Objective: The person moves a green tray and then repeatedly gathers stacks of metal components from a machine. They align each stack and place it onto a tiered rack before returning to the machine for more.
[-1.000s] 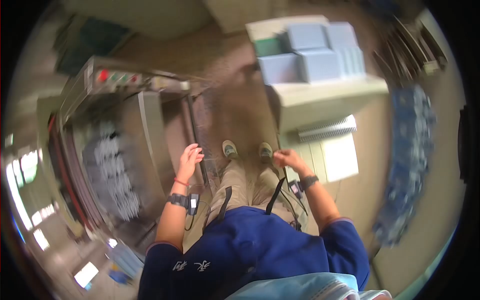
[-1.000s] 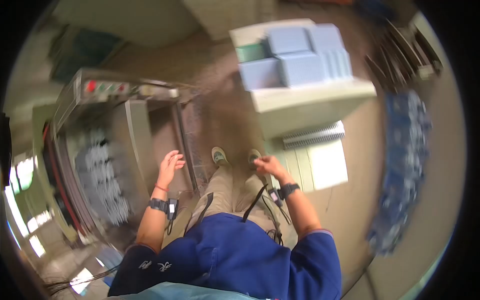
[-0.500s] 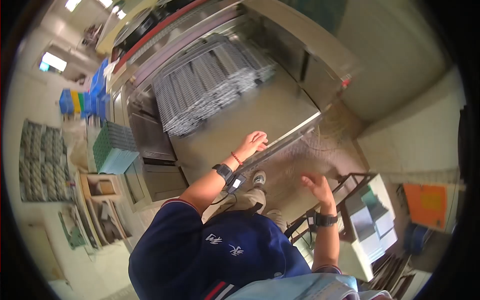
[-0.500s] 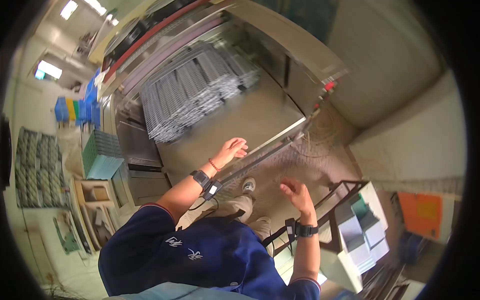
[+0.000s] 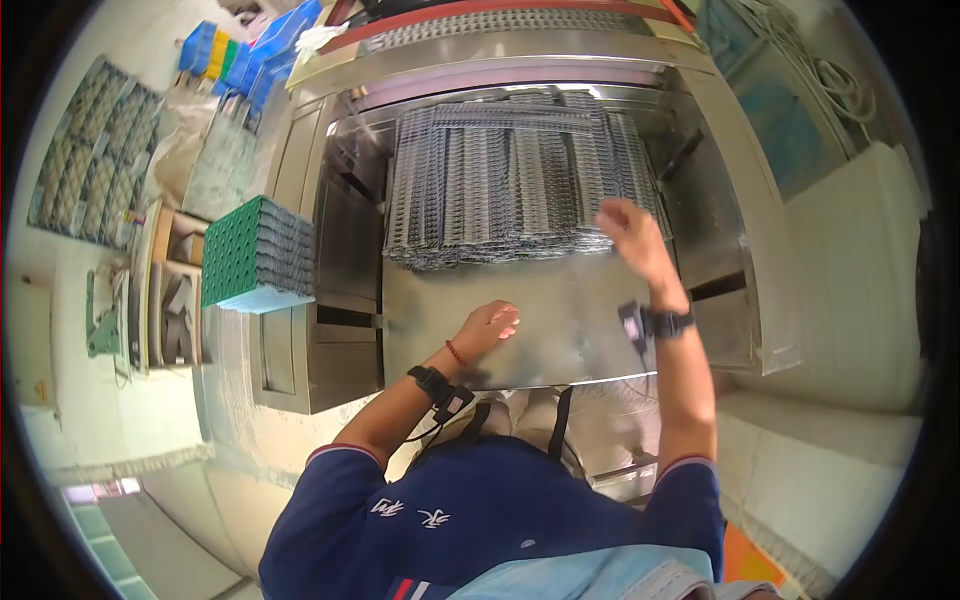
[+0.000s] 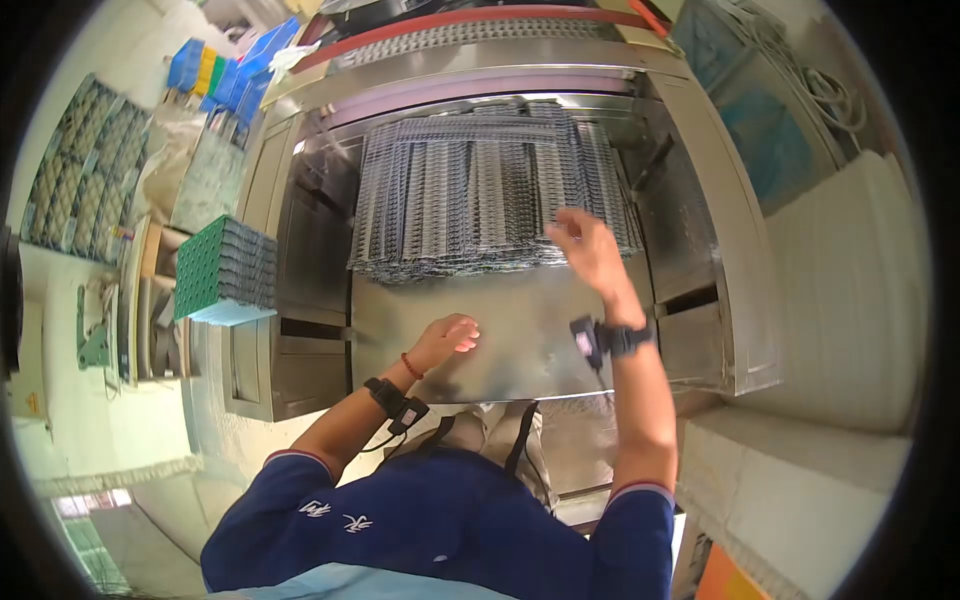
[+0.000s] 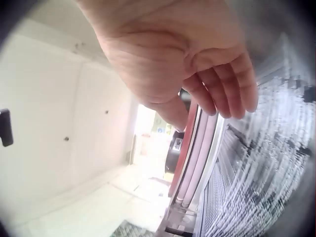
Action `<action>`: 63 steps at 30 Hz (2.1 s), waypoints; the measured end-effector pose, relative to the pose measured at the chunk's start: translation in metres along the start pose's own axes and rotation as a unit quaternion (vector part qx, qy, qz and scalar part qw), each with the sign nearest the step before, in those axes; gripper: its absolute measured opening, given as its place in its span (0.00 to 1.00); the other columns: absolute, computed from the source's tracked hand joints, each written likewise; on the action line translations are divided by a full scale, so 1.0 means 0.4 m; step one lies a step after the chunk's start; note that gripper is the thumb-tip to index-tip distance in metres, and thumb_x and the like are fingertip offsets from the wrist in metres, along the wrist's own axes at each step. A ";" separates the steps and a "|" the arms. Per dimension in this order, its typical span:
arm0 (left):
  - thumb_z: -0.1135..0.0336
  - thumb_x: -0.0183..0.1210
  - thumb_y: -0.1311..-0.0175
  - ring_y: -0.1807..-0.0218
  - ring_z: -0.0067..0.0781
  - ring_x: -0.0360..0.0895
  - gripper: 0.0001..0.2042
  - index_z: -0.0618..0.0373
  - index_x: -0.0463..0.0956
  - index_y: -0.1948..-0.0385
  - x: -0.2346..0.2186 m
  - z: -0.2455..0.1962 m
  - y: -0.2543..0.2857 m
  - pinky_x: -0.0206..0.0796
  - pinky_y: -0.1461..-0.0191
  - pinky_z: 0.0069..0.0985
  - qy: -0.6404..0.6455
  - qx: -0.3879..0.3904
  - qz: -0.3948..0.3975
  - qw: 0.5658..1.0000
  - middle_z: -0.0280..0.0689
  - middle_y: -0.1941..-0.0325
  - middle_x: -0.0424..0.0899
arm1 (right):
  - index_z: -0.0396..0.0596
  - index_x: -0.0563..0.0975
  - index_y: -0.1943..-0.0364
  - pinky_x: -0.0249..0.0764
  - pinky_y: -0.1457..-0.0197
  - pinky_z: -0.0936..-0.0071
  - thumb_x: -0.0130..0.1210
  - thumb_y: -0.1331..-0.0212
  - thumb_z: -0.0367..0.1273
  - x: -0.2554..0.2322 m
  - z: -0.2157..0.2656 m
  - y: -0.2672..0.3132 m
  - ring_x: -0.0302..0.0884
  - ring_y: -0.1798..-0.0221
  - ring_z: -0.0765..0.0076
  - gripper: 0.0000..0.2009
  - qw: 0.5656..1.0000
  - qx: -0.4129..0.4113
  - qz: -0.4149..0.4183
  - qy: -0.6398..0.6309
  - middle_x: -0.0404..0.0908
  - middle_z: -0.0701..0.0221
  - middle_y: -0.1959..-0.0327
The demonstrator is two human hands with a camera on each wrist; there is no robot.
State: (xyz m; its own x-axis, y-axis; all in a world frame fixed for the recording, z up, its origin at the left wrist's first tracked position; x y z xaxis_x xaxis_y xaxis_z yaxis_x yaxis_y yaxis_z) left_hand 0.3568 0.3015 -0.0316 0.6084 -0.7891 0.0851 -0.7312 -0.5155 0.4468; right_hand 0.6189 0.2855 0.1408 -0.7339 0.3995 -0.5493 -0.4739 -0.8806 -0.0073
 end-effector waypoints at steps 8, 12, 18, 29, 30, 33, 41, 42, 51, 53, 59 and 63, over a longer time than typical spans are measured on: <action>0.63 0.52 0.37 0.70 0.18 0.72 0.13 0.63 0.73 0.58 -0.115 0.052 0.136 0.66 0.65 0.17 -0.030 0.049 -0.170 0.984 0.32 0.70 0.78 | 0.42 0.67 0.45 0.62 0.39 0.61 0.55 0.49 0.41 0.136 -0.069 -0.520 0.62 0.39 0.50 0.28 0.928 -0.180 0.101 0.311 0.63 0.54 0.40; 0.63 0.53 0.38 0.68 0.20 0.75 0.14 0.65 0.72 0.58 -0.121 0.110 0.193 0.68 0.62 0.17 0.070 0.005 -0.239 0.969 0.34 0.67 0.79 | 0.45 0.62 0.41 0.59 0.37 0.55 0.58 0.51 0.41 0.175 -0.070 -0.573 0.57 0.35 0.53 0.32 0.884 -0.145 0.161 0.413 0.58 0.58 0.36; 0.64 0.54 0.39 0.66 0.22 0.76 0.14 0.65 0.71 0.56 -0.109 0.153 0.233 0.69 0.61 0.17 0.113 -0.017 -0.272 0.955 0.37 0.64 0.80 | 0.39 0.73 0.56 0.65 0.45 0.55 0.66 0.68 0.51 0.147 -0.037 -0.502 0.70 0.48 0.51 0.35 0.862 -0.138 0.147 0.465 0.75 0.54 0.56; 0.64 0.54 0.38 0.67 0.20 0.75 0.13 0.65 0.72 0.57 -0.095 0.101 0.148 0.68 0.62 0.16 0.111 -0.006 -0.226 0.968 0.35 0.66 0.79 | 0.36 0.75 0.60 0.71 0.52 0.62 0.63 0.66 0.59 0.002 -0.199 -0.138 0.72 0.52 0.51 0.38 0.942 0.068 -0.014 0.328 0.75 0.53 0.60; 0.64 0.54 0.38 0.67 0.21 0.75 0.13 0.65 0.72 0.58 -0.087 0.093 0.135 0.68 0.62 0.17 0.098 -0.003 -0.214 0.972 0.35 0.66 0.79 | 0.35 0.73 0.56 0.72 0.52 0.64 0.62 0.65 0.59 -0.001 -0.194 -0.138 0.73 0.54 0.53 0.40 0.934 0.045 -0.070 0.347 0.75 0.53 0.60; 0.64 0.53 0.38 0.65 0.22 0.76 0.14 0.65 0.71 0.57 -0.087 0.070 0.118 0.69 0.62 0.17 0.064 0.005 -0.188 0.980 0.35 0.64 0.79 | 0.31 0.70 0.52 0.67 0.45 0.63 0.60 0.63 0.59 -0.037 -0.214 -0.150 0.71 0.48 0.54 0.43 0.931 0.062 -0.163 0.320 0.72 0.50 0.53; 0.64 0.54 0.38 0.66 0.22 0.76 0.14 0.65 0.72 0.57 -0.094 0.101 0.133 0.68 0.62 0.18 0.033 -0.009 -0.187 0.982 0.35 0.66 0.79 | 0.22 0.53 0.42 0.59 0.36 0.70 0.60 0.64 0.60 0.114 -0.329 -0.172 0.62 0.38 0.51 0.56 0.963 0.234 0.043 0.128 0.64 0.43 0.43; 0.64 0.54 0.38 0.66 0.22 0.76 0.14 0.65 0.72 0.57 -0.094 0.120 0.134 0.68 0.62 0.18 0.047 -0.010 -0.188 0.981 0.36 0.66 0.79 | 0.21 0.53 0.42 0.60 0.37 0.70 0.62 0.65 0.58 0.117 -0.322 -0.166 0.64 0.39 0.51 0.55 0.969 0.221 0.020 0.108 0.65 0.44 0.44; 0.64 0.55 0.39 0.67 0.22 0.77 0.14 0.65 0.73 0.57 -0.116 0.147 0.155 0.69 0.63 0.17 0.076 -0.030 -0.191 0.978 0.36 0.65 0.80 | 0.31 0.69 0.53 0.66 0.46 0.67 0.63 0.53 0.43 0.111 -0.329 0.033 0.70 0.50 0.62 0.30 0.900 0.284 -0.076 -0.322 0.73 0.54 0.54; 0.65 0.55 0.39 0.67 0.22 0.77 0.13 0.64 0.73 0.58 -0.128 0.153 0.167 0.69 0.63 0.17 0.082 -0.029 -0.199 0.976 0.36 0.65 0.80 | 0.37 0.70 0.56 0.67 0.50 0.65 0.64 0.53 0.40 0.171 -0.398 0.083 0.70 0.55 0.64 0.25 0.811 0.374 -0.109 -0.437 0.73 0.60 0.59; 0.64 0.55 0.39 0.67 0.22 0.76 0.14 0.64 0.72 0.57 -0.144 0.159 0.189 0.69 0.63 0.17 0.085 -0.039 -0.208 0.974 0.36 0.66 0.80 | 0.43 0.73 0.62 0.72 0.56 0.59 0.64 0.52 0.32 0.285 -0.366 0.014 0.70 0.59 0.64 0.15 0.696 0.332 -0.134 -0.623 0.74 0.68 0.61; 0.63 0.55 0.39 0.67 0.22 0.76 0.14 0.64 0.72 0.57 -0.135 0.174 0.181 0.69 0.63 0.17 0.106 -0.047 -0.199 0.973 0.36 0.66 0.80 | 0.44 0.74 0.60 0.73 0.54 0.53 0.64 0.55 0.28 0.269 -0.356 0.038 0.69 0.58 0.64 0.16 0.671 0.417 -0.180 -0.586 0.73 0.68 0.61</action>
State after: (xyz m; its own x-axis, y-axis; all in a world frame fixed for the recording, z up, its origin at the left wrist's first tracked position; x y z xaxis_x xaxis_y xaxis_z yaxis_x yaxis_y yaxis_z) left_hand 0.2494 0.2836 -0.0659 0.8950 -0.4410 0.0670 -0.3995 -0.7256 0.5604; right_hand 0.6021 0.2789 -0.0375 -0.1461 0.9046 0.4004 -0.4719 -0.4194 0.7755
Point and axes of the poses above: each hand's wrist, its own y-axis away from the middle knuckle, its own x-axis out of the palm, z = x × y, the point moved 9 cm from there along -y, towards the middle knuckle
